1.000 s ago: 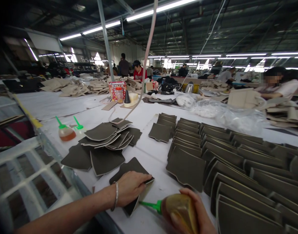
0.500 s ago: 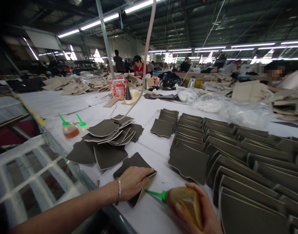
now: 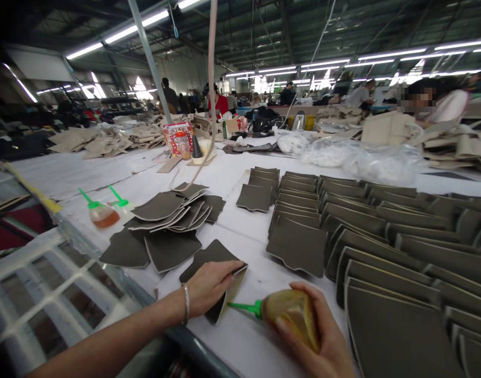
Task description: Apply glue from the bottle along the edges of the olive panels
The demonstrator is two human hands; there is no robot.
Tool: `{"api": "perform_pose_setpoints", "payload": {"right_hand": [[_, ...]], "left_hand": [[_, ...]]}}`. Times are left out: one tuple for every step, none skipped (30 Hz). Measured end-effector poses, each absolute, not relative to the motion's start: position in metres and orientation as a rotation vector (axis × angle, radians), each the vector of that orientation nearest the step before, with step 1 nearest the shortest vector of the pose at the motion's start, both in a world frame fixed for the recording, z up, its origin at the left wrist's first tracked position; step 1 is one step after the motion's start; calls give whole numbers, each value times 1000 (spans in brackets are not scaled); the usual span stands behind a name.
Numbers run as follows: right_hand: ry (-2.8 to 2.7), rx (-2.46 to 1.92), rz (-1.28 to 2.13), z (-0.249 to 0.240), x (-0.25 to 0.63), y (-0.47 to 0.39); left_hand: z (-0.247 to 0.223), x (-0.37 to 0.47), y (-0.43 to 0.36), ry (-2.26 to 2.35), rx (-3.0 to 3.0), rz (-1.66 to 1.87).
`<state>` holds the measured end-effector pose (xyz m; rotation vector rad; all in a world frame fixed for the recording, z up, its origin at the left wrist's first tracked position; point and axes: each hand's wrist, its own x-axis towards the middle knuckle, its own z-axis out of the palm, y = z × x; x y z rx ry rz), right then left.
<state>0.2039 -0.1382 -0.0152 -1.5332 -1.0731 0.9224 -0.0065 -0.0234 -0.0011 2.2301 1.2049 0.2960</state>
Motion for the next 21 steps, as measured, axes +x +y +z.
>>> {"api": "perform_pose_setpoints", "payload": {"right_hand": [[-1066, -1535, 928, -14, 203, -139], [-1072, -1524, 941, -13, 203, -139], [-1085, -1504, 960, -13, 203, -139], [-1096, -1480, 982, -13, 203, -140], [-1102, -1462, 993, -13, 203, -139], [-1104, -1460, 985, -13, 204, -139], [-1098, -1468, 962, -13, 204, -138], [-1085, -1478, 938, -14, 205, -138], [-1075, -1482, 924, -15, 206, -137], [-1074, -1476, 923, -16, 207, -137], [-1083, -1459, 938, -17, 207, -137], [-1094, -1438, 965, -18, 208, -137], [-1101, -1419, 989, -18, 207, -137], [-1099, -1410, 1000, -18, 207, -137], [-1088, -1413, 994, -17, 206, -137], [-1068, -1424, 974, -16, 205, -137], [-1043, -1437, 948, -15, 203, -137], [-1022, -1444, 928, -14, 201, -137], [-1011, -1439, 931, -14, 199, -138], [-1008, -1426, 953, -14, 198, -138], [-1012, -1409, 984, -15, 198, -138]], "left_hand": [[-3, -6, -23, 1196, 2226, 311], [-4, -7, -23, 1187, 2220, 329], [-6, -7, -23, 1178, 2212, 349], [-7, -7, -23, 1168, 2203, 371], [-8, -7, -23, 1159, 2195, 390], [-8, -7, -23, 1152, 2187, 403], [-8, -7, -23, 1146, 2179, 409], [-8, -7, -23, 1143, 2173, 412], [-8, -7, -23, 1141, 2168, 409], [-7, -7, -23, 1140, 2163, 403], [-7, -7, -23, 1139, 2159, 394], [-7, -7, -23, 1138, 2156, 387], [-6, -7, -22, 1137, 2154, 381], [-6, -7, -22, 1135, 2152, 378], [-6, -7, -22, 1134, 2149, 376], [-6, -7, -22, 1133, 2147, 375], [-5, -7, -22, 1134, 2144, 372], [-5, -7, -22, 1136, 2142, 368], [-4, -7, -23, 1139, 2137, 364], [-4, -7, -23, 1141, 2132, 360], [-3, -7, -23, 1143, 2128, 356]]}}
